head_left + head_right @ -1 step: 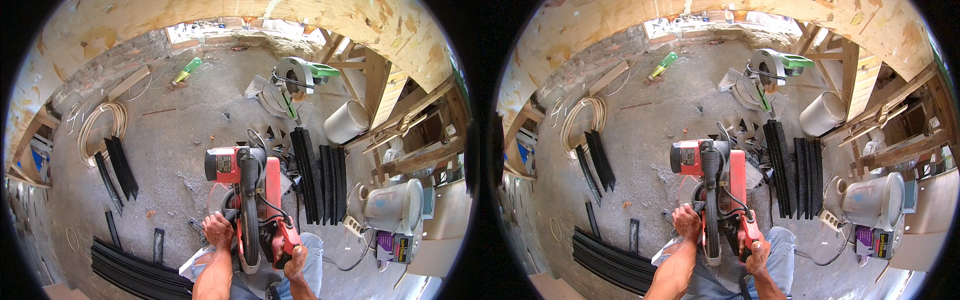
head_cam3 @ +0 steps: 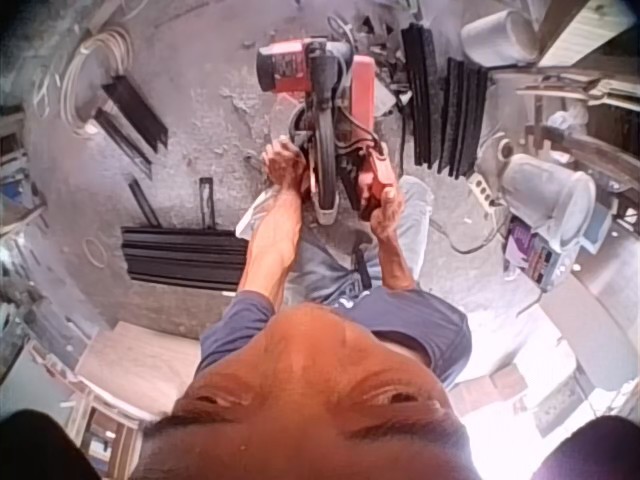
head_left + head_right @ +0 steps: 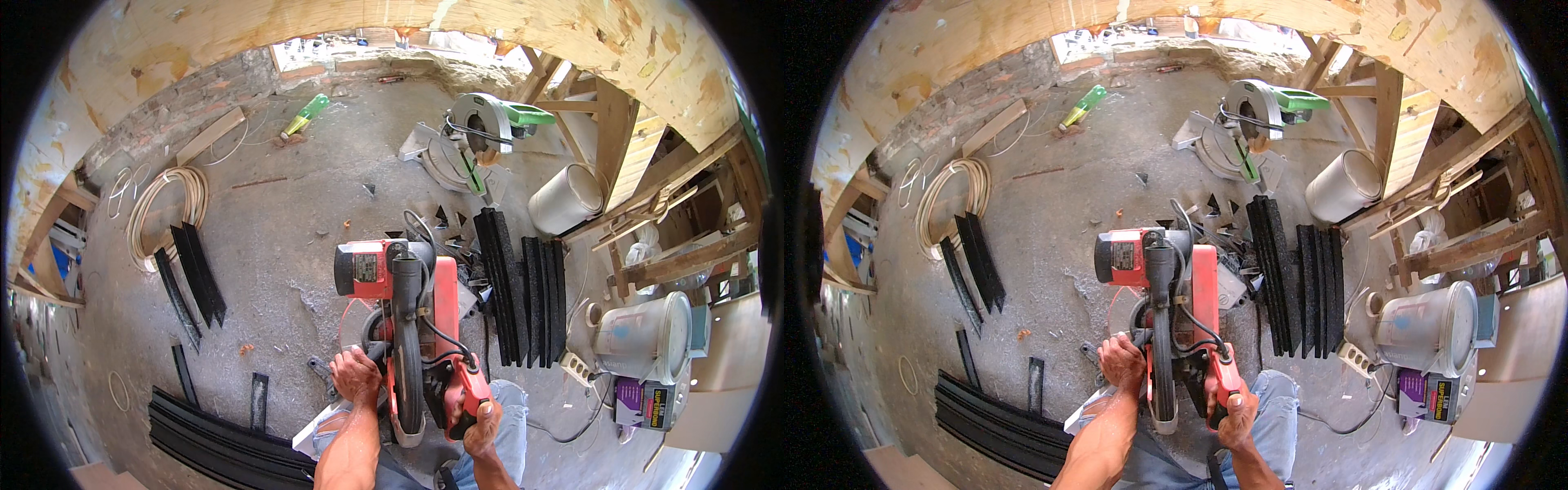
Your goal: The person positions black profiles on the floor and then uses a miter saw to cut a piece of white material.
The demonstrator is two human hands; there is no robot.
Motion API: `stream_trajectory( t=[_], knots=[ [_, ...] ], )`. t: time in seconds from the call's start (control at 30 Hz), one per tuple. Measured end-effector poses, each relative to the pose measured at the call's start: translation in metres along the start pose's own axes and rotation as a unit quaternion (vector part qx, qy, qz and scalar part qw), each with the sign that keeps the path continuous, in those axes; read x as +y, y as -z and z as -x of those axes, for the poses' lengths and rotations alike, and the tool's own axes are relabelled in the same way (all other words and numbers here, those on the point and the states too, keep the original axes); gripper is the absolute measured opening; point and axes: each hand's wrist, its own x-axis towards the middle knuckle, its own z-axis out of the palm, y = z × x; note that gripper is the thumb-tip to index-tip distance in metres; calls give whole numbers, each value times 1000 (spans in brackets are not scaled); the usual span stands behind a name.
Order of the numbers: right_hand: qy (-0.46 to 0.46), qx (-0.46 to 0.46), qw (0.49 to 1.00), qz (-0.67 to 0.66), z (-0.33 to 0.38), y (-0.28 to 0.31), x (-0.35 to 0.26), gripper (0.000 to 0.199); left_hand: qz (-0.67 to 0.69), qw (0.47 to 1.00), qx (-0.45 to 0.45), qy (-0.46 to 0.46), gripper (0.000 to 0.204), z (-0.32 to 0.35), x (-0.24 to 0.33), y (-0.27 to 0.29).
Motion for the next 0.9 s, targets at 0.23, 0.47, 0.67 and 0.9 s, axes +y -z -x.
stream_trajectory(
  t=[0.23,0.47,0.67,0.9],
  knots=[
    [8,-1,1000,5,0,-1,0,71,4,1000,-6,-2,45,0,-2,-1],
    [16,-5,1000,11,0,1,2,71,-6,1000,-4,-2,43,0,-1,-2],
    [21,-5,1000,11,2,1,5,71,1,1000,8,-11,41,0,-3,-2],
    [23,-11,1000,16,2,2,3,74,7,1000,-16,-3,37,0,-3,-2]
  ],
)
